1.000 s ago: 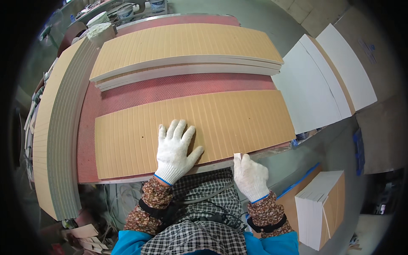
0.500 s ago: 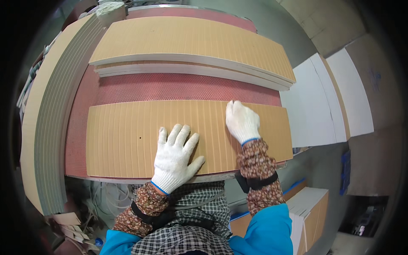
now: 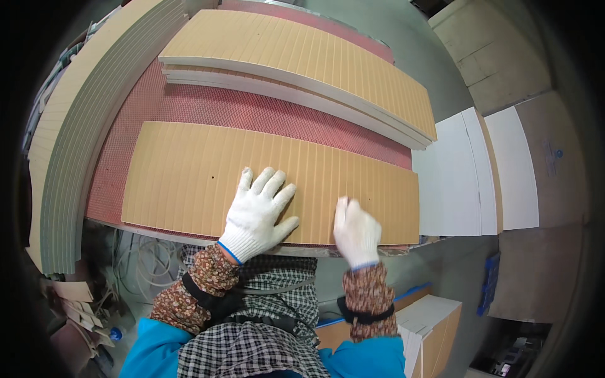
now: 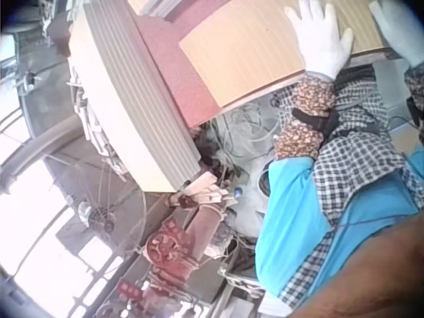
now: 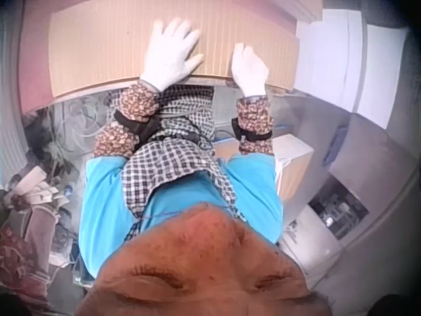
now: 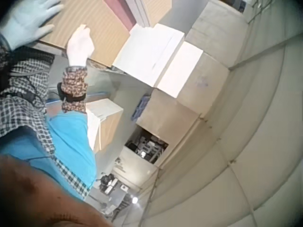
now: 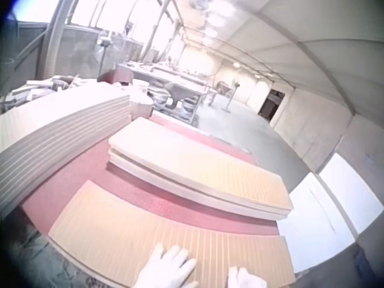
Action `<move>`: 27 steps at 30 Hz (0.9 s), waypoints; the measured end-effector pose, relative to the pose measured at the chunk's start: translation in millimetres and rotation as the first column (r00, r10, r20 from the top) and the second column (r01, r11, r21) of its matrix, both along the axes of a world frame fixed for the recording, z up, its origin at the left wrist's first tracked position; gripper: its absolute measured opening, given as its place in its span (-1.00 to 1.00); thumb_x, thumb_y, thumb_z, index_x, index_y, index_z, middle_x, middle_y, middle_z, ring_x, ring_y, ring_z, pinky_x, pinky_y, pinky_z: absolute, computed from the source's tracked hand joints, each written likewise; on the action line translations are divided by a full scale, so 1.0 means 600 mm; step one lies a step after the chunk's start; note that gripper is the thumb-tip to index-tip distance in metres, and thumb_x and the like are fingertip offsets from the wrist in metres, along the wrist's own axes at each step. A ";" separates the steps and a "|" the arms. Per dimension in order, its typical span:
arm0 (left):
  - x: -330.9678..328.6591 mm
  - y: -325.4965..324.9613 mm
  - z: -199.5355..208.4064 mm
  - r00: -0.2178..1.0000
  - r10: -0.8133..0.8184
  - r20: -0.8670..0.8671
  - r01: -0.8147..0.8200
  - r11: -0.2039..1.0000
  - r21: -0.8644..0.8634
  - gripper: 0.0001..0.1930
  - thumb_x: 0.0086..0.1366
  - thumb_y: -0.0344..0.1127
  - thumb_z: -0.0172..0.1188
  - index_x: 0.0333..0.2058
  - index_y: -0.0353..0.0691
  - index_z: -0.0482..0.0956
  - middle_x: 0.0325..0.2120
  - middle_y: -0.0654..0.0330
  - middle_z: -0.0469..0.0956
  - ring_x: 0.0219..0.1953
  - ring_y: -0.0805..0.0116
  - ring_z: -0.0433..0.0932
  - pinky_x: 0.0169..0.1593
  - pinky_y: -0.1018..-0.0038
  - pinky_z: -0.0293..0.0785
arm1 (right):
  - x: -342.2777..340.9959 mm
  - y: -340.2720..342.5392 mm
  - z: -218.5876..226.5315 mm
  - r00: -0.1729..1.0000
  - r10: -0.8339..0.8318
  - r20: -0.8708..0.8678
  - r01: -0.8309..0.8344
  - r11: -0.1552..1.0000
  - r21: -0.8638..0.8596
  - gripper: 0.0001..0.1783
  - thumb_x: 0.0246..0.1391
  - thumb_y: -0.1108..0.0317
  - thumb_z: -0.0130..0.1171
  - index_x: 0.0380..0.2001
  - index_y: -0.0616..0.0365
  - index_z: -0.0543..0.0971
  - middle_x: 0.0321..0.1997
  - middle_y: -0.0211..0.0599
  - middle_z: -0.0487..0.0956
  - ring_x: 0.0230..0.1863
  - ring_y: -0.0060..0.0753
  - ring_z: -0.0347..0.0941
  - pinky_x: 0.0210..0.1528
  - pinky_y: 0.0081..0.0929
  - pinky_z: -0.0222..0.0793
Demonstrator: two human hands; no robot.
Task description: Applying finishing material to the edges of wood panels and stacking them in a manufacturing facility.
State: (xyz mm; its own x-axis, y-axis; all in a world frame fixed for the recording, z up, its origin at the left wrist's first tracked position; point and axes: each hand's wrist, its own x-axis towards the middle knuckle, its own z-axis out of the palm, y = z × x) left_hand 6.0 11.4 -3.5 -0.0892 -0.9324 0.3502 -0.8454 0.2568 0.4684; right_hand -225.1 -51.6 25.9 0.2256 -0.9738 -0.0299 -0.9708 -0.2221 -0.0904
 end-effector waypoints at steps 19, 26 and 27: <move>-0.005 -0.002 0.000 1.000 0.003 0.005 -0.003 0.998 0.056 -0.35 0.19 0.01 0.42 0.18 -0.21 0.55 0.23 -0.03 0.45 0.39 -0.07 0.32 0.49 -0.24 0.07 | 0.021 -0.116 -0.001 0.999 0.020 -0.032 -0.020 1.000 0.007 -0.42 0.53 -0.03 -0.22 -0.27 0.24 0.60 -0.32 0.30 0.68 -0.22 0.35 0.66 -0.09 0.23 0.54; -0.003 0.000 -0.001 1.000 0.006 -0.009 -0.005 0.999 0.049 -0.35 0.19 0.02 0.41 0.18 -0.21 0.55 0.22 -0.04 0.46 0.38 -0.07 0.33 0.49 -0.24 0.08 | 0.056 -0.236 -0.010 0.996 0.037 -0.079 -0.038 0.999 -0.011 -0.39 0.52 -0.02 -0.25 -0.19 0.27 0.63 -0.18 0.32 0.70 -0.06 0.38 0.65 0.08 0.22 0.52; -0.004 -0.001 -0.002 1.000 0.009 -0.011 -0.008 0.999 0.034 -0.36 0.19 0.01 0.41 0.17 -0.21 0.55 0.21 -0.04 0.46 0.38 -0.07 0.33 0.48 -0.23 0.08 | 0.056 -0.234 -0.011 0.996 0.043 -0.073 -0.044 0.999 -0.015 -0.39 0.52 -0.02 -0.25 -0.19 0.30 0.63 -0.18 0.33 0.70 -0.06 0.38 0.65 0.09 0.21 0.52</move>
